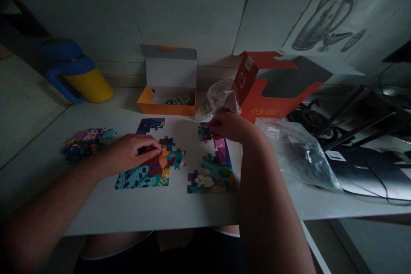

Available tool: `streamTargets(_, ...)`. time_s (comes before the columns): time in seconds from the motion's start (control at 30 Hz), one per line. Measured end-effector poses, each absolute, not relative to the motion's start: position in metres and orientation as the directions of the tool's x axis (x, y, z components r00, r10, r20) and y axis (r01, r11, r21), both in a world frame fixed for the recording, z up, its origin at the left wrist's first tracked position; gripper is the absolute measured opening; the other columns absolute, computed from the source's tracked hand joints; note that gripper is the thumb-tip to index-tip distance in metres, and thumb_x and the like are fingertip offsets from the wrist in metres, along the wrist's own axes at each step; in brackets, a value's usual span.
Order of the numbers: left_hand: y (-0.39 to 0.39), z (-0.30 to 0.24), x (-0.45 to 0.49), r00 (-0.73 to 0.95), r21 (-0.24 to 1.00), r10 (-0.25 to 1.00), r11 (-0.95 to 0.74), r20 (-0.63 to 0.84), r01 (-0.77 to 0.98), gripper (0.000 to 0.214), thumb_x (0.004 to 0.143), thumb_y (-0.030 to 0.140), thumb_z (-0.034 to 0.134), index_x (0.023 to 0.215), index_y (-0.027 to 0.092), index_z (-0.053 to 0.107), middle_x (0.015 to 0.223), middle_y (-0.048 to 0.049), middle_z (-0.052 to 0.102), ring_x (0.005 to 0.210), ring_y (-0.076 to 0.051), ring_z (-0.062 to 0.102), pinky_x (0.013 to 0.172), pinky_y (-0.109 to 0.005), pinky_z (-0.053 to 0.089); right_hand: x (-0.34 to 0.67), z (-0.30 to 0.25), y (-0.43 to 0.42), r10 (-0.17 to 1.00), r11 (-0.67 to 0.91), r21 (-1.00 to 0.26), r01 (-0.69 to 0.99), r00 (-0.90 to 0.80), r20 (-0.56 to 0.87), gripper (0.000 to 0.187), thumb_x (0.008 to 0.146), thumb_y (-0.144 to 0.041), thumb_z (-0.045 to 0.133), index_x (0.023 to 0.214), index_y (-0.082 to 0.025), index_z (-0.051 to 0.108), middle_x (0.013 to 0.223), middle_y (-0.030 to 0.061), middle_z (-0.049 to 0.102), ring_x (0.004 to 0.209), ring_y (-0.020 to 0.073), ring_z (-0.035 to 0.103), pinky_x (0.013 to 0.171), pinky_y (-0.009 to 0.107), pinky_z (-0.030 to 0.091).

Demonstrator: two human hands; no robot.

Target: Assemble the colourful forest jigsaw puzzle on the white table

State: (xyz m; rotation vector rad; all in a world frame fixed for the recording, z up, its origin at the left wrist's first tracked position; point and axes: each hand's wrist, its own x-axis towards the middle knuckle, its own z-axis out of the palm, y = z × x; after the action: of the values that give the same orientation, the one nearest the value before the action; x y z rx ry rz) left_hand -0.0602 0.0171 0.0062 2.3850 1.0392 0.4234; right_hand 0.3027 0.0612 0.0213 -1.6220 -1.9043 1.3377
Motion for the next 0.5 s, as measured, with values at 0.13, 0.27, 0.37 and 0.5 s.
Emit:
streamTargets(0.13,0.0175,0.0049,-0.0606,0.659,0.559,0.747,-0.584,0.087,0.589,0.02,0.099,0.035,0.061,0.099,0.024,0.078,0.099,-0.0055,0.081,0.085,-0.02,0.073,0.078,-0.033,0.054,0.3,0.0238,0.0628,0.903,0.001,-0.728,0.686,-0.313,-0.294,0.015,0.084,-0.024,0.08,0.099,-0.022,0.08,0.088,0.0049,0.08,0.078,0.0183,0.074,0.071,0.028,0.06)
streamTargets(0.27,0.0174,0.005,-0.0605,0.666,0.541,0.741,-0.594,0.081,0.595,0.022,0.1,0.035,0.059,0.097,0.023,0.077,0.098,-0.0052,0.081,0.084,-0.02,0.072,0.077,-0.034,0.053,0.2941,0.0268,0.0631,0.913,0.137,-0.613,0.778,-0.339,-0.227,0.026,0.079,-0.02,0.081,0.105,-0.022,0.082,0.089,0.0038,0.081,0.077,0.0179,0.072,0.064,0.025,0.053)
streamTargets(0.37,0.0172,0.0054,-0.0606,0.669,0.537,0.74,-0.592,0.068,0.6,0.023,0.101,0.036,0.058,0.097,0.022,0.076,0.098,-0.0051,0.08,0.085,-0.02,0.072,0.077,-0.035,0.052,0.2927,0.026,0.0632,0.907,0.189,-0.606,0.772,-0.374,-0.193,0.027,0.081,-0.021,0.077,0.107,-0.022,0.081,0.09,0.0036,0.081,0.078,0.0177,0.071,0.064,0.025,0.052)
streamTargets(0.5,0.0174,0.0045,-0.0618,0.67,0.53,0.74,-0.593,0.062,0.606,0.024,0.102,0.036,0.057,0.099,0.022,0.076,0.1,-0.0054,0.08,0.087,-0.02,0.072,0.079,-0.035,0.052,0.3016,0.0238,0.0648,0.931,0.162,-0.677,0.718,-0.338,-0.135,0.025,0.086,-0.021,0.073,0.11,-0.022,0.077,0.094,0.0047,0.081,0.081,0.0182,0.073,0.069,0.026,0.054)
